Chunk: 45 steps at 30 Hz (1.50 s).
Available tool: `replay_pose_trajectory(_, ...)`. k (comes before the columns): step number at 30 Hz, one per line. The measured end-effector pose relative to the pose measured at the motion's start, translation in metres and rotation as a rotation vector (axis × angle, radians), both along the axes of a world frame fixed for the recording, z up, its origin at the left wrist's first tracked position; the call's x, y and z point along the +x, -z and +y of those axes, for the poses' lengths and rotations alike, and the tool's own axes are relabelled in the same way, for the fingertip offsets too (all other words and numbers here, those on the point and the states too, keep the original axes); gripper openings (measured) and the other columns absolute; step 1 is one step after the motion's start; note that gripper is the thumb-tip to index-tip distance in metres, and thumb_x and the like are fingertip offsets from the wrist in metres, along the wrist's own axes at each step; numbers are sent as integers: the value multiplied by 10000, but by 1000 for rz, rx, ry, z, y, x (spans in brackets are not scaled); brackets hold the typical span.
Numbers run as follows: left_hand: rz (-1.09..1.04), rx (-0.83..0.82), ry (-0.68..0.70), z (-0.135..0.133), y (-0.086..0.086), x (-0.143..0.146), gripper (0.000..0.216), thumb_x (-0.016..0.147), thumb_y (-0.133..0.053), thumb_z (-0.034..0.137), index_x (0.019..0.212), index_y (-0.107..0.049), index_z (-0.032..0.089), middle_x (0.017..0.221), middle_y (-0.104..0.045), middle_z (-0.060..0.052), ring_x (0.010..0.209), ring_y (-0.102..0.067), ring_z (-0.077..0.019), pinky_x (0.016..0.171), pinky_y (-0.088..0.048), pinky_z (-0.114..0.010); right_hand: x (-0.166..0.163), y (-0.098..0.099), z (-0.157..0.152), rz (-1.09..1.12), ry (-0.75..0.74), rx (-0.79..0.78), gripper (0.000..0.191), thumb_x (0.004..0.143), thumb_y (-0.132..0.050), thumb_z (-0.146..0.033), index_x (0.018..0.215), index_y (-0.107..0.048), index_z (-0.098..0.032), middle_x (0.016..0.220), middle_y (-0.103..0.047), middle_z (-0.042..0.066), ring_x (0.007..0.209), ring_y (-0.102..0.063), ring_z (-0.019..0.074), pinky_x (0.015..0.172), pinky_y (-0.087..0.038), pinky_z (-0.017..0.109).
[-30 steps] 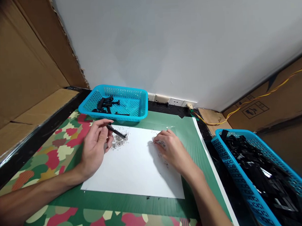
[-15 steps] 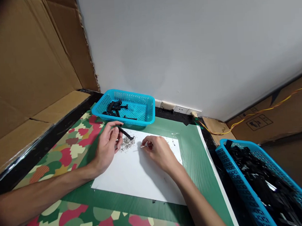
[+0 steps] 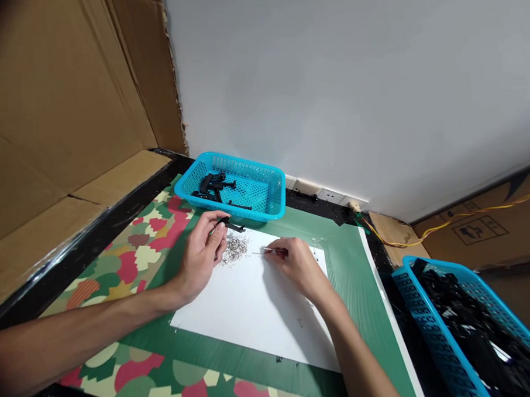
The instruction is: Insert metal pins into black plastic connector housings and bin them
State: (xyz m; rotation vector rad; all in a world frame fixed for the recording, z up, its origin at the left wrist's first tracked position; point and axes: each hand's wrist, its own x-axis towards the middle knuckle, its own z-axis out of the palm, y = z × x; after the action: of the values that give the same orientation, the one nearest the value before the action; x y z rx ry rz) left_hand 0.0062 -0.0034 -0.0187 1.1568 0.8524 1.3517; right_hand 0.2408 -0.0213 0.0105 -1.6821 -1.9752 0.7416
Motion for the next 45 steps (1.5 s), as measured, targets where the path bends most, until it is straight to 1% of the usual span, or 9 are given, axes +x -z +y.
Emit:
replay_pose_trajectory(4, 7, -1, 6, 0, 0, 0, 244, 1086, -581, 447, 1229, -575, 250, 776, -444, 55, 534, -371, -88, 427, -278, -201, 13, 3, -4, -48, 80, 9, 227, 929, -707, -359, 947, -864, -196, 827, -818, 84, 713, -697, 256, 638, -454, 334)
replay_pose_trajectory(10, 38, 3, 9, -1, 0, -1, 256, 1087, -597, 451, 1240, -590, 246, 730, -439, 65, 524, -367, -85, 426, -286, -192, -15, 15, -7, -45, 131, 64, 253, 929, -717, -411, 861, -801, -182, 684, -701, 36, 621, -562, 193, 591, -357, 309)
replay_pose_trajectory(16, 61, 1, 30, -1, 1, -2, 278, 1078, -614, 469, 1239, -601, 243, 756, -507, 60, 508, -431, -69, 426, -331, -180, 13, 5, -8, -146, 148, 17, 152, 910, -677, -275, 892, -799, -185, 730, -728, 45, 648, -603, 202, 625, -375, 303)
replay_pose_trajectory(20, 61, -12, 43, -2, -2, -1, 264, 1071, -621, 448, 1224, -604, 233, 705, -491, 71, 510, -439, -75, 445, -356, -176, 32, -9, -12, -176, 186, 28, 251, 965, -608, -256, 968, -845, -176, 977, -822, 120, 848, -711, 265, 729, -444, 324)
replay_pose_trajectory(24, 80, -29, 78, -3, -4, -1, 269, 1057, -639, 450, 1205, -598, 228, 674, -494, 76, 515, -442, -80, 459, -360, -177, 5, -10, -9, -137, 156, 94, 265, 987, -638, -318, 1001, -864, -181, 885, -789, 97, 762, -670, 241, 701, -425, 328)
replay_pose_trajectory(30, 84, -26, 133, -2, -1, 0, 289, 1064, -627, 490, 1161, -566, 225, 634, -487, 94, 486, -431, -73, 451, -322, -177, -42, 15, 1, 8, 69, 116, 128, 896, -772, -251, 964, -861, -190, 775, -717, 43, 684, -590, 198, 667, -391, 310)
replay_pose_trajectory(38, 110, -42, 140, 0, 0, 1, 309, 1034, -666, 498, 1024, -558, 210, 717, -492, 82, 491, -434, -48, 430, -279, -169, -38, 18, -7, 23, -10, 79, 120, 890, -720, -95, 890, -799, -185, 842, -748, 49, 748, -639, 204, 722, -415, 313)
replay_pose_trajectory(41, 92, -110, 184, -3, -2, 1, 327, 1025, -673, 517, 1018, -539, 219, 738, -476, 87, 476, -408, -42, 409, -240, -162, -34, 11, -14, 67, -25, 71, 100, 936, -689, -117, 909, -757, -186, 902, -752, 61, 801, -649, 214, 752, -434, 319)
replay_pose_trajectory(45, 114, -174, 264, -15, -4, 1, 324, 1029, -664, 521, 1005, -527, 229, 779, -479, 82, 467, -366, -33, 405, -207, -163, -28, -3, -24, 307, -37, 101, 89, 1037, -654, -252, 991, -715, -207, 975, -725, 55, 887, -632, 211, 808, -466, 326)
